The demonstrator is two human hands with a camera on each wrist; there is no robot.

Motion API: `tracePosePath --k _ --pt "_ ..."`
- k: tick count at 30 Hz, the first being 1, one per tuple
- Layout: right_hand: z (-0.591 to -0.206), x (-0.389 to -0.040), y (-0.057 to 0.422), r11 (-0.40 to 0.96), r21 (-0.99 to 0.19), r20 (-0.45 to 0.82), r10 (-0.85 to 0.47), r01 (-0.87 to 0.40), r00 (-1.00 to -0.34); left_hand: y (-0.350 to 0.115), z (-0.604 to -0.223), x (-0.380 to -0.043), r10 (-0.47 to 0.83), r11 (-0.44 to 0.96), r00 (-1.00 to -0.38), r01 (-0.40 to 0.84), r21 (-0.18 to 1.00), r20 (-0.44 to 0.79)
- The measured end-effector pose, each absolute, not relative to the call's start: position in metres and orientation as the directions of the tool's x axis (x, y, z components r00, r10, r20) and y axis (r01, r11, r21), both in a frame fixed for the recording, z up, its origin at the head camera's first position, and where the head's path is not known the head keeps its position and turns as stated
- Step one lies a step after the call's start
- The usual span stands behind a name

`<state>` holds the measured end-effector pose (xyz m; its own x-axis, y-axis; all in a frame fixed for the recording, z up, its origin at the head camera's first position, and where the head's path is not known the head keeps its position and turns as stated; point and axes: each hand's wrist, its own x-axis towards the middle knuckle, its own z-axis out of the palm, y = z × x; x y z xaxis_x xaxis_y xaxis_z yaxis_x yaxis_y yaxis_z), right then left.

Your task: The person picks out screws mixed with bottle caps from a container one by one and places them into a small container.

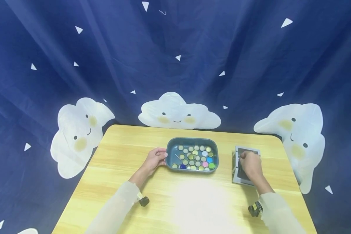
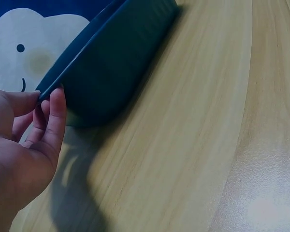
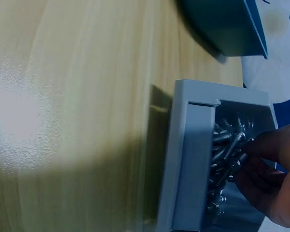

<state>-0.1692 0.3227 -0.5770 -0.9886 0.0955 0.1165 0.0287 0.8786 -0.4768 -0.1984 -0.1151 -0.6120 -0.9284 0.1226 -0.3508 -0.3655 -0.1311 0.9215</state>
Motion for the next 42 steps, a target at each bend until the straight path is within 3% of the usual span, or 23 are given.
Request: tracePosePath --k 5,17,27,42 --pt "-0.576 -0.168 0.320 0.889 -0.457 0.130 0.072 0.004 -0.989 -0.116 -0.612 -0.198 0.120 -0.129 -0.926 -0.372 0.919 -0.358" --pt "-0.551 -0.180 0.310 0.854 -0.519 0.212 0.175 0.041 -0.962 -0.117 -0.612 -0.198 0.128 -0.136 -0.921 -0.383 0.914 -0.367" --pt "-0.520 -0.192 0.249 0.825 -0.549 0.349 0.076 -0.138 -0.934 -0.118 -0.611 -0.198 0.122 -0.137 -0.927 -0.370 0.919 -0.355" --pt "-0.513 -0.209 0.148 0.803 -0.542 0.169 -0.183 -0.246 -0.969 -0.117 -0.613 -0.199 0.141 -0.137 -0.927 -0.367 0.920 -0.349"
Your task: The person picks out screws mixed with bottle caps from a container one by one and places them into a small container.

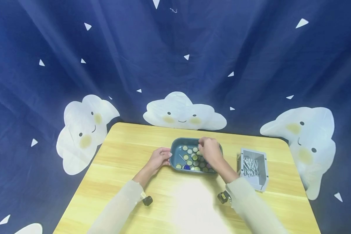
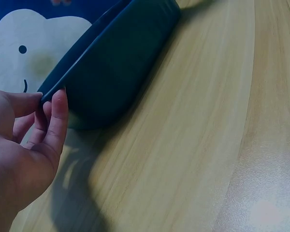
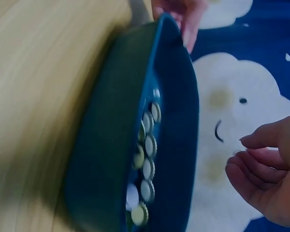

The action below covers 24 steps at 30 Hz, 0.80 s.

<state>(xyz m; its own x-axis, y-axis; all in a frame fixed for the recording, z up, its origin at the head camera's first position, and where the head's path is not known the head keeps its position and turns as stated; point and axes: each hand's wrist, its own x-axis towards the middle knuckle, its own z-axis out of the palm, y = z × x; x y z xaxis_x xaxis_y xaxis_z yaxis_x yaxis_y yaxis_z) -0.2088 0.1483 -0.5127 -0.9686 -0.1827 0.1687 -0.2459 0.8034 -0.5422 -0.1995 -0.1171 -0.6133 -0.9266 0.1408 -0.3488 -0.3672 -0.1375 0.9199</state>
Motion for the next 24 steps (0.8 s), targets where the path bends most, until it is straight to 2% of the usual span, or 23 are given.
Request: tracePosePath --k 11,24 --pt "-0.535 -0.219 0.092 0.807 -0.552 -0.068 -0.296 -0.211 -0.953 -0.117 -0.611 -0.200 0.154 -0.137 -0.926 -0.365 0.921 -0.344" --pt "-0.569 -0.229 0.051 0.843 -0.443 -0.067 -0.372 -0.306 -0.926 -0.119 -0.614 -0.200 0.158 -0.156 -0.924 -0.372 0.915 -0.349"
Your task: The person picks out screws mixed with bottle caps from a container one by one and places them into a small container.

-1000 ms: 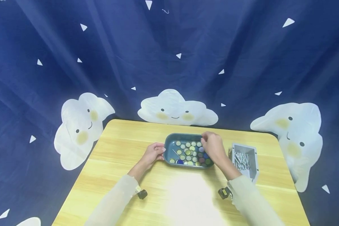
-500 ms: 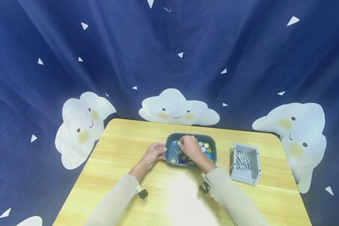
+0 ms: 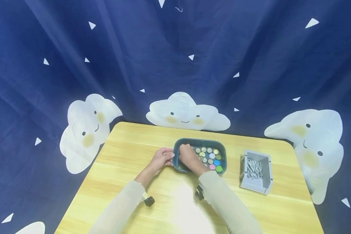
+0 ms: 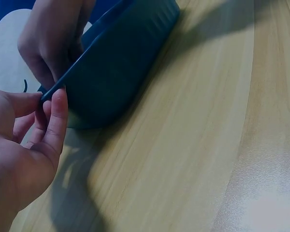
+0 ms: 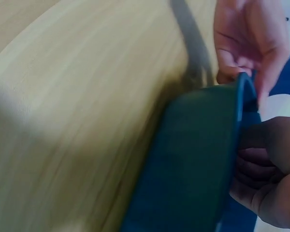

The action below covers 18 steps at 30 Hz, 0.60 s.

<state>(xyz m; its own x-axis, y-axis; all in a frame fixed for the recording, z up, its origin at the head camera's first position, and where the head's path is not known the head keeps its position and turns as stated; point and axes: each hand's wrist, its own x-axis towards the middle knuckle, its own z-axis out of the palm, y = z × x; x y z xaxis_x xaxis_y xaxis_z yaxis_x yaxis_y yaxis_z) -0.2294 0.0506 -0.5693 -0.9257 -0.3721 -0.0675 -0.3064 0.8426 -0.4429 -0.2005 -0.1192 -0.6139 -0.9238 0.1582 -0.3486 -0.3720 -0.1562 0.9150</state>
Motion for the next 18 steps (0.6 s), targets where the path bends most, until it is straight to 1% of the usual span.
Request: tracePosePath --k 6,12,18 --pt "-0.580 -0.229 0.045 0.877 -0.377 -0.084 -0.352 -0.297 -0.932 -0.118 -0.613 -0.200 0.167 -0.161 -0.923 -0.372 0.914 -0.347" --pt "-0.587 -0.226 0.036 0.898 -0.308 -0.048 -0.343 -0.313 -0.938 -0.118 -0.612 -0.199 0.165 -0.163 -0.925 -0.368 0.915 -0.342" --pt "-0.587 -0.223 0.031 0.902 -0.299 -0.073 -0.348 -0.313 -0.935 -0.118 -0.610 -0.199 0.159 -0.162 -0.923 -0.374 0.913 -0.350"
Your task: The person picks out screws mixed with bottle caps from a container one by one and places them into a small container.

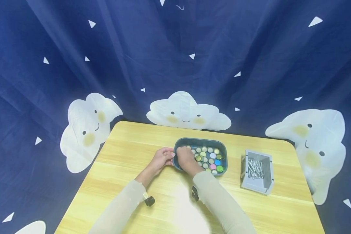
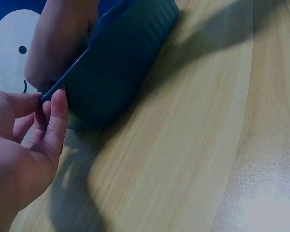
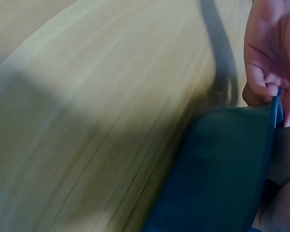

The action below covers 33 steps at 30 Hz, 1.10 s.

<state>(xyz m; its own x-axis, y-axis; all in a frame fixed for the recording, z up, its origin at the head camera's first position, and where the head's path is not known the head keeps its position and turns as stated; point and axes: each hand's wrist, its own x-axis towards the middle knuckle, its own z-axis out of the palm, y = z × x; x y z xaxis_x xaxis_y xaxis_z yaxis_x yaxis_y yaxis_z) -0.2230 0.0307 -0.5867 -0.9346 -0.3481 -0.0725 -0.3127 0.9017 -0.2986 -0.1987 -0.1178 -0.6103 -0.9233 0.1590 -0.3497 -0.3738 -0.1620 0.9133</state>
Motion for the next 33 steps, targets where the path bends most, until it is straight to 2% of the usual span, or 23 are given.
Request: tracePosePath --k 11,17,25,29,33 --pt "-0.577 -0.223 0.029 0.910 -0.297 -0.040 -0.316 -0.291 -0.948 -0.117 -0.612 -0.200 0.148 -0.155 -0.921 -0.381 0.911 -0.360" --pt "-0.569 -0.223 0.029 0.909 -0.309 -0.063 -0.314 -0.281 -0.947 -0.118 -0.613 -0.200 0.149 -0.145 -0.920 -0.382 0.913 -0.362" --pt "-0.551 -0.219 0.045 0.867 -0.400 -0.056 -0.347 -0.298 -0.936 -0.117 -0.613 -0.197 0.155 -0.138 -0.921 -0.379 0.915 -0.358" --pt "-0.540 -0.214 0.063 0.838 -0.470 -0.044 -0.337 -0.278 -0.940 -0.118 -0.614 -0.198 0.158 -0.141 -0.921 -0.377 0.915 -0.355" --pt "-0.529 -0.209 0.088 0.831 -0.487 -0.043 -0.330 -0.269 -0.943 -0.119 -0.614 -0.200 0.153 -0.142 -0.919 -0.383 0.913 -0.362"
